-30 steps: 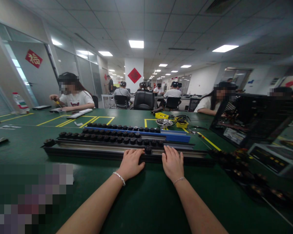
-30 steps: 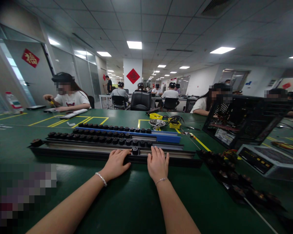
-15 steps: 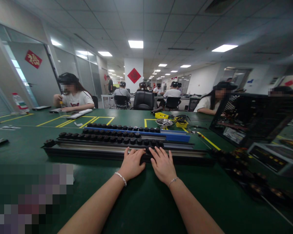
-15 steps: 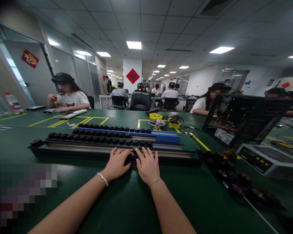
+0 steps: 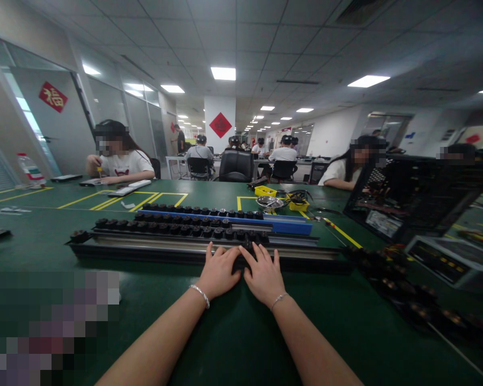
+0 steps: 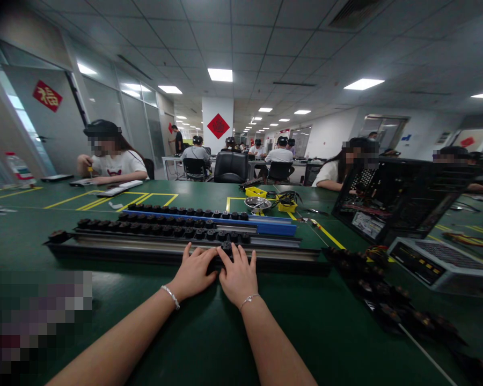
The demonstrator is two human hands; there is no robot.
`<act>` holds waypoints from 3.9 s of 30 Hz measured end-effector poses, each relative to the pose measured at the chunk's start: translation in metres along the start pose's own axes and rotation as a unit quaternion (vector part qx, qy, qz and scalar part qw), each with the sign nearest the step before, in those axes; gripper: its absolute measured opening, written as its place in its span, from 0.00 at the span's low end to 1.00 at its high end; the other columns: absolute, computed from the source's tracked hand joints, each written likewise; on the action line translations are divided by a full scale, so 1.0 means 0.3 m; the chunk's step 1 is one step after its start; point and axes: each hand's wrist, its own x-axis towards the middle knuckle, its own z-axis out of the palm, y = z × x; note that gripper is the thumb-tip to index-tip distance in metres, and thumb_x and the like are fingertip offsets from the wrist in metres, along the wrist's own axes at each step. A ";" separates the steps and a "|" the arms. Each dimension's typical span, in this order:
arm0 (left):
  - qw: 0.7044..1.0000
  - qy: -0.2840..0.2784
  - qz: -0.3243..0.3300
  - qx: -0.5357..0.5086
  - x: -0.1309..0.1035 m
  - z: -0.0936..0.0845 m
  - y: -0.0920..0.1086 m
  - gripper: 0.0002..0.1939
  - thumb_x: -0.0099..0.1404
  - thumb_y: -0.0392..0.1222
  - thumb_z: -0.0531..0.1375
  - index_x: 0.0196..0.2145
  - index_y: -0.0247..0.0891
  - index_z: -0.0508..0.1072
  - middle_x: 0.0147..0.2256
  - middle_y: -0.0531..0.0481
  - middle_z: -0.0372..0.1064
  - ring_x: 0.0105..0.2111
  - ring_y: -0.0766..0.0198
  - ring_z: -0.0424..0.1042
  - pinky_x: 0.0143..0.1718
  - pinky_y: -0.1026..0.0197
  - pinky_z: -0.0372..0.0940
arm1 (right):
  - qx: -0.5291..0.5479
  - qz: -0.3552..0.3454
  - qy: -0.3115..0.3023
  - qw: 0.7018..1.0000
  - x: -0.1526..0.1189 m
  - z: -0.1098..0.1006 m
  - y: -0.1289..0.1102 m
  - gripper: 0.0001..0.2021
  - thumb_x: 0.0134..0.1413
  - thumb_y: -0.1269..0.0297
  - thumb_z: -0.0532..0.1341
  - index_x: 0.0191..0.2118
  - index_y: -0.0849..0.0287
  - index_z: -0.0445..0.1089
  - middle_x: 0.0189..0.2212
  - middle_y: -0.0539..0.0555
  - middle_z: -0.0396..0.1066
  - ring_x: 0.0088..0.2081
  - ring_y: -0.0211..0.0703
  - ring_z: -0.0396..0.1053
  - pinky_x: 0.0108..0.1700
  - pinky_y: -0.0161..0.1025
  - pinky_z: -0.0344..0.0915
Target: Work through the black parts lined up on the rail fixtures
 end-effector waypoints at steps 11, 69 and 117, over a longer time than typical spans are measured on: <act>1.000 -0.001 0.007 -0.004 0.000 0.009 -0.001 0.26 0.55 0.43 0.56 0.53 0.45 0.59 0.52 0.51 0.66 0.47 0.55 0.64 0.60 0.38 0.32 | -0.004 0.003 -0.015 1.000 0.001 -0.002 -0.002 0.30 0.52 0.66 0.52 0.61 0.42 0.50 0.62 0.54 0.51 0.62 0.50 0.45 0.59 0.59 0.32; 1.000 -0.014 0.005 0.023 -0.003 0.017 0.005 0.23 0.56 0.42 0.57 0.50 0.41 0.62 0.59 0.44 0.56 0.60 0.52 0.50 0.61 0.41 0.35 | -0.035 0.038 -0.019 0.998 -0.004 -0.015 0.007 0.26 0.51 0.67 0.54 0.57 0.41 0.57 0.60 0.56 0.54 0.61 0.53 0.45 0.59 0.60 0.31; 1.000 -0.002 0.012 0.024 -0.006 0.028 -0.007 0.22 0.57 0.43 0.57 0.50 0.41 0.62 0.59 0.46 0.56 0.61 0.52 0.49 0.61 0.41 0.36 | -0.047 0.074 0.015 0.996 0.000 -0.016 0.032 0.22 0.49 0.69 0.54 0.51 0.44 0.63 0.55 0.57 0.59 0.60 0.54 0.48 0.58 0.61 0.31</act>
